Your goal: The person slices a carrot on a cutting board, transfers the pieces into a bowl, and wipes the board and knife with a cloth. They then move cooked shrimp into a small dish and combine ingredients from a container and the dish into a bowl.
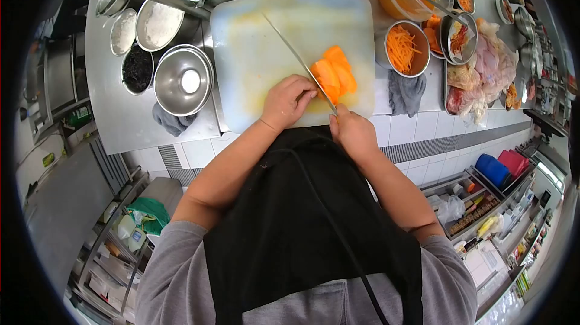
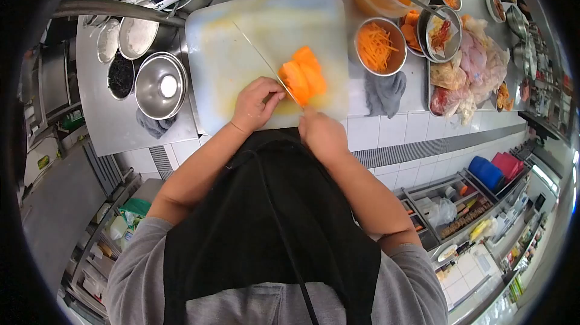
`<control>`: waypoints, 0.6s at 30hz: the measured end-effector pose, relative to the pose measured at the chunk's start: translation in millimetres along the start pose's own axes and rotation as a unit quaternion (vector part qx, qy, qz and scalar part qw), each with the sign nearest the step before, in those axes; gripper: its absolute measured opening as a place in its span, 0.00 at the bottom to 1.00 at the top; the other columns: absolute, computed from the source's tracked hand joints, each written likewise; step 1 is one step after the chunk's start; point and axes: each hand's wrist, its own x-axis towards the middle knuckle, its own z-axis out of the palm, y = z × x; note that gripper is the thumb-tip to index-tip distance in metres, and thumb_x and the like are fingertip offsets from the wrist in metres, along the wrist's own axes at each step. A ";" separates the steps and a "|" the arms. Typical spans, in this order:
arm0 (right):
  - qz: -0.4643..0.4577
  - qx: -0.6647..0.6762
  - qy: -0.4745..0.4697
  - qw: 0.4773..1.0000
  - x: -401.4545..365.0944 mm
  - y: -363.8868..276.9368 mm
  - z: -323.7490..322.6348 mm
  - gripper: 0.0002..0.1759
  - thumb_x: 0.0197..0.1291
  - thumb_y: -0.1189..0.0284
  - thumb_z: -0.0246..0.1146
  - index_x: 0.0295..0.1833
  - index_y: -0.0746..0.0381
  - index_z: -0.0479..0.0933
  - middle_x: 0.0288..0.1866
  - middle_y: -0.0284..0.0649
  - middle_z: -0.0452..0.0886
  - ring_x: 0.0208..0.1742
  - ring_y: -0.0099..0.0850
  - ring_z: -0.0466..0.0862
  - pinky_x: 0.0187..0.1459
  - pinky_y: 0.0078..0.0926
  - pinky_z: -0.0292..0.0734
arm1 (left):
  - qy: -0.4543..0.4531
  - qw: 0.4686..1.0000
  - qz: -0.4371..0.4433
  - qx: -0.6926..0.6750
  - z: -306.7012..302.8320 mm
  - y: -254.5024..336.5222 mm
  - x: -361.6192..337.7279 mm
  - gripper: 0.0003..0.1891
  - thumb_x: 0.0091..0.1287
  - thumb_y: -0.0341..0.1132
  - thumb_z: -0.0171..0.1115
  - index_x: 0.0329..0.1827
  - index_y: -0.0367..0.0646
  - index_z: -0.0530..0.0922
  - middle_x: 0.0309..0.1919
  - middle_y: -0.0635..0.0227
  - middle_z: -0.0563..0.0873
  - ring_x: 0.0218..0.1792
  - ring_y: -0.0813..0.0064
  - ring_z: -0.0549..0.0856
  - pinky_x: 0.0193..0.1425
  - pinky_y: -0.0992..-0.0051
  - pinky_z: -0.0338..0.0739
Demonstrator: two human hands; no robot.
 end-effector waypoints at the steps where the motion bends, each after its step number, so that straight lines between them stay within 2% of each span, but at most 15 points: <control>1: 0.001 -0.002 -0.002 1.000 0.6 -0.4 -1.2 0.14 0.78 0.62 0.61 0.50 0.64 0.79 0.40 0.58 0.90 0.43 0.61 0.91 0.49 0.62 0.84 | -0.004 1.000 0.004 0.010 -0.7 -0.7 0.1 0.06 0.71 0.28 0.76 0.47 0.44 0.87 0.45 0.61 0.92 0.46 0.56 0.92 0.49 0.62 0.86; 3: 0.023 -0.014 -0.036 0.999 -24.6 3.1 -6.9 0.14 0.78 0.63 0.61 0.49 0.63 0.79 0.40 0.58 0.90 0.42 0.62 0.90 0.48 0.62 0.84 | -0.015 1.000 -0.022 -0.005 10.0 16.7 -19.3 0.06 0.71 0.28 0.76 0.46 0.44 0.87 0.45 0.61 0.92 0.45 0.56 0.91 0.49 0.62 0.86; 6: 0.004 -0.012 -0.002 1.000 -16.4 14.5 8.4 0.13 0.78 0.63 0.60 0.49 0.64 0.79 0.39 0.59 0.90 0.42 0.62 0.90 0.48 0.63 0.84 | 0.013 1.000 0.009 -0.017 15.1 14.5 -17.8 0.05 0.71 0.31 0.75 0.45 0.46 0.87 0.43 0.65 0.90 0.43 0.57 0.90 0.45 0.61 0.86; 8: -0.018 -0.042 0.001 0.999 -2.7 15.4 16.1 0.15 0.77 0.63 0.66 0.51 0.66 0.78 0.35 0.58 0.89 0.37 0.59 0.91 0.43 0.58 0.86 | 0.007 1.000 0.000 -0.007 12.3 13.8 -15.1 0.05 0.71 0.30 0.75 0.45 0.45 0.87 0.43 0.64 0.90 0.43 0.56 0.90 0.45 0.61 0.86; 15: -0.016 -0.012 0.028 0.999 -7.5 1.4 -10.8 0.16 0.76 0.62 0.67 0.50 0.66 0.78 0.35 0.58 0.89 0.38 0.60 0.91 0.43 0.58 0.86 | 0.007 1.000 0.003 -0.009 6.7 5.6 -11.1 0.05 0.71 0.30 0.75 0.45 0.46 0.88 0.43 0.64 0.90 0.43 0.57 0.90 0.46 0.62 0.86; 18: -0.007 0.002 0.014 1.000 -7.0 1.2 -15.1 0.14 0.76 0.63 0.65 0.48 0.65 0.78 0.36 0.59 0.89 0.40 0.62 0.90 0.46 0.62 0.84 | -0.013 1.000 0.006 0.002 4.4 4.3 -7.8 0.07 0.71 0.27 0.76 0.48 0.42 0.87 0.44 0.60 0.91 0.45 0.54 0.91 0.49 0.62 0.87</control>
